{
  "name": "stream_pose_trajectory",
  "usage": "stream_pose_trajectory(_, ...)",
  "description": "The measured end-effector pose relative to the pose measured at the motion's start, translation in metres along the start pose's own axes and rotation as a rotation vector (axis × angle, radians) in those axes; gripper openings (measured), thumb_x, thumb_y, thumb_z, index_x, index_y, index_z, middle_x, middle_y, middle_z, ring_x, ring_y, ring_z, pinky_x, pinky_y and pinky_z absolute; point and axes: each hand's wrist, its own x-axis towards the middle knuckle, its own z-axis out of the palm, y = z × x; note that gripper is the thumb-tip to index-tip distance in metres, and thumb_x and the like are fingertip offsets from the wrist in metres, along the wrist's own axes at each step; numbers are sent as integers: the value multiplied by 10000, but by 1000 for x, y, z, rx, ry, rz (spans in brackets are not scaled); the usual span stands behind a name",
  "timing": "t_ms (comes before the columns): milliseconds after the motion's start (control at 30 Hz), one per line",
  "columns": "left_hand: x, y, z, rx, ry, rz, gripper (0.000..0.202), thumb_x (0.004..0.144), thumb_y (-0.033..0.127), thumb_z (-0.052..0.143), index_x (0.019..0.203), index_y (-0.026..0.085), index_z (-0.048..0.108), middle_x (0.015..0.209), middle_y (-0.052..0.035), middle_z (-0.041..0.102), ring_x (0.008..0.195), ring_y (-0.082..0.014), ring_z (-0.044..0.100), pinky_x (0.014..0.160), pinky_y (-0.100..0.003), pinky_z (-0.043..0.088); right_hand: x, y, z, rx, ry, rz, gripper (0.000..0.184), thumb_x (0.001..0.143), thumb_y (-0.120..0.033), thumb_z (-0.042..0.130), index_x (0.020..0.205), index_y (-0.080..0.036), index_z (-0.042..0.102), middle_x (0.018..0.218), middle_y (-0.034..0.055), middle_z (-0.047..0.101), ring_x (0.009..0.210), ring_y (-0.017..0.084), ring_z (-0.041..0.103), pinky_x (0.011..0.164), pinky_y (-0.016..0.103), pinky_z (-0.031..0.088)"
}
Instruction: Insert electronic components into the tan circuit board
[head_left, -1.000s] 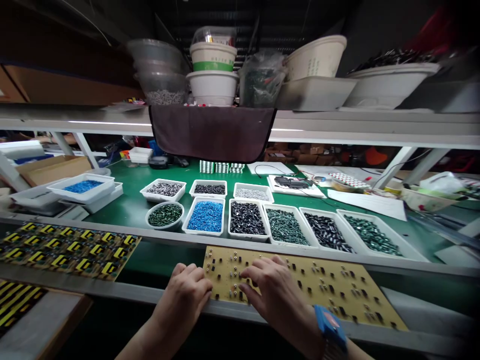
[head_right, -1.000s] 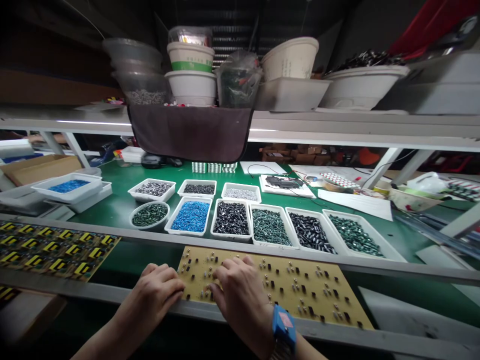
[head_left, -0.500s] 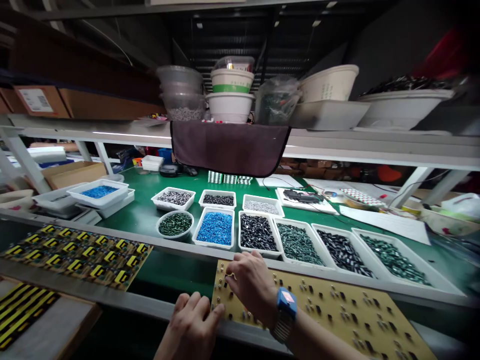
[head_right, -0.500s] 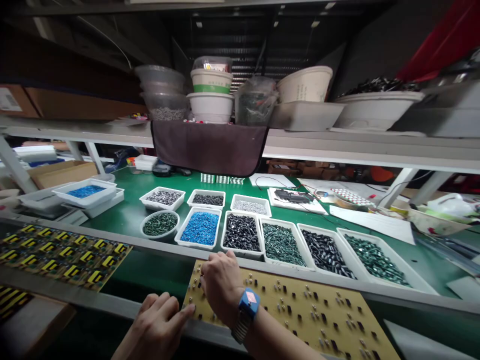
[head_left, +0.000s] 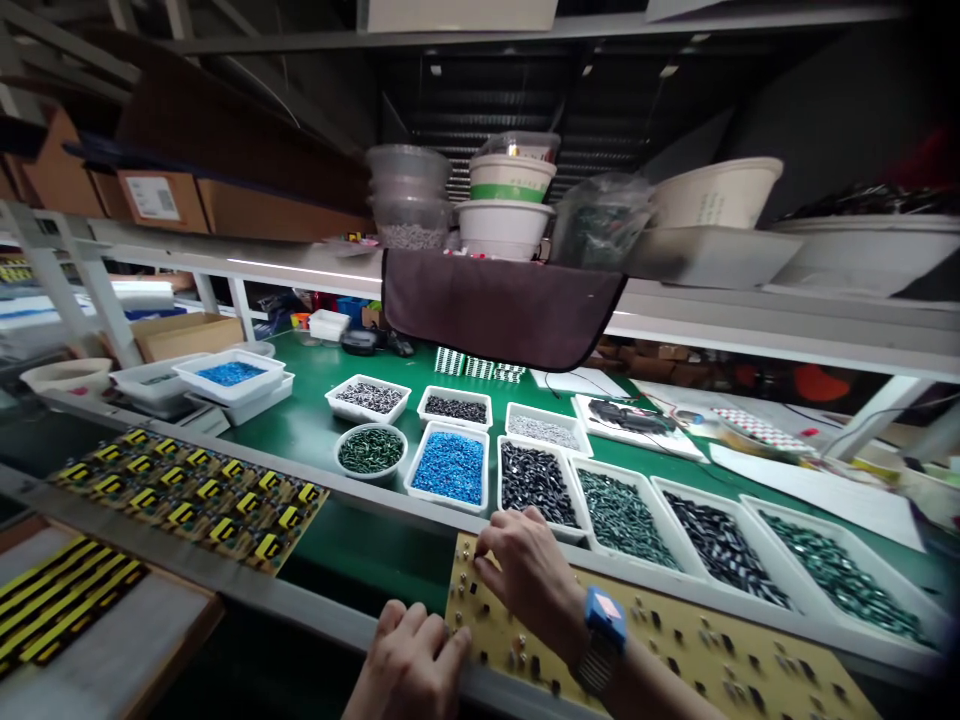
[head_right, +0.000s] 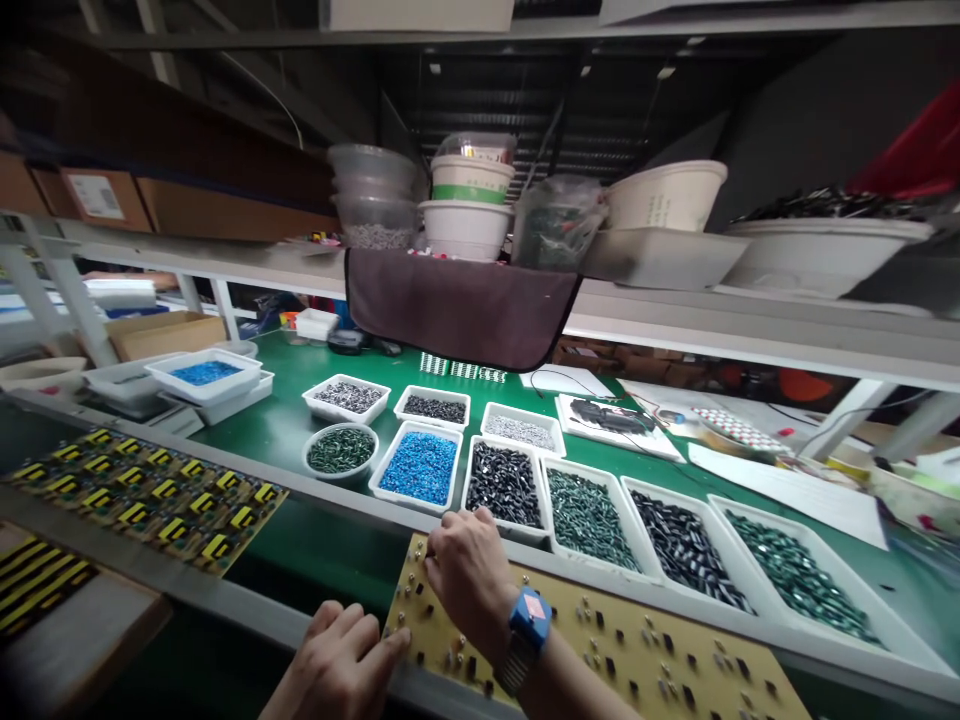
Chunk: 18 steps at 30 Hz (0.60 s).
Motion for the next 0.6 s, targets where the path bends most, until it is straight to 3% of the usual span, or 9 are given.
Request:
stream_pose_trajectory(300,-1,0,6,-22,1,-8,319,843,51,364,933,237,606,647,5,568,643,-207,483,686,-354,275,-15,-7,-9,67,-4,52,148,854,-251,604,823,-231,747,866,27,702,860,203,615,878,368,328)
stream_pose_trajectory(433,0,2,3,-65,-52,-21,294,818,45,383,912,231,591,674,-2,573,661,-215,483,684,-356,265,-20,-12,-6,72,-90,49,150,822,-245,601,838,-224,749,904,40,705,895,214,617,896,379,328)
stream_pose_trajectory(600,2,3,-3,-96,-94,-35,272,823,58,396,927,232,577,700,-1,583,673,-220,484,693,-361,258,-20,-14,-1,48,-85,25,172,825,-223,569,836,-213,740,900,39,703,867,198,618,895,365,335)
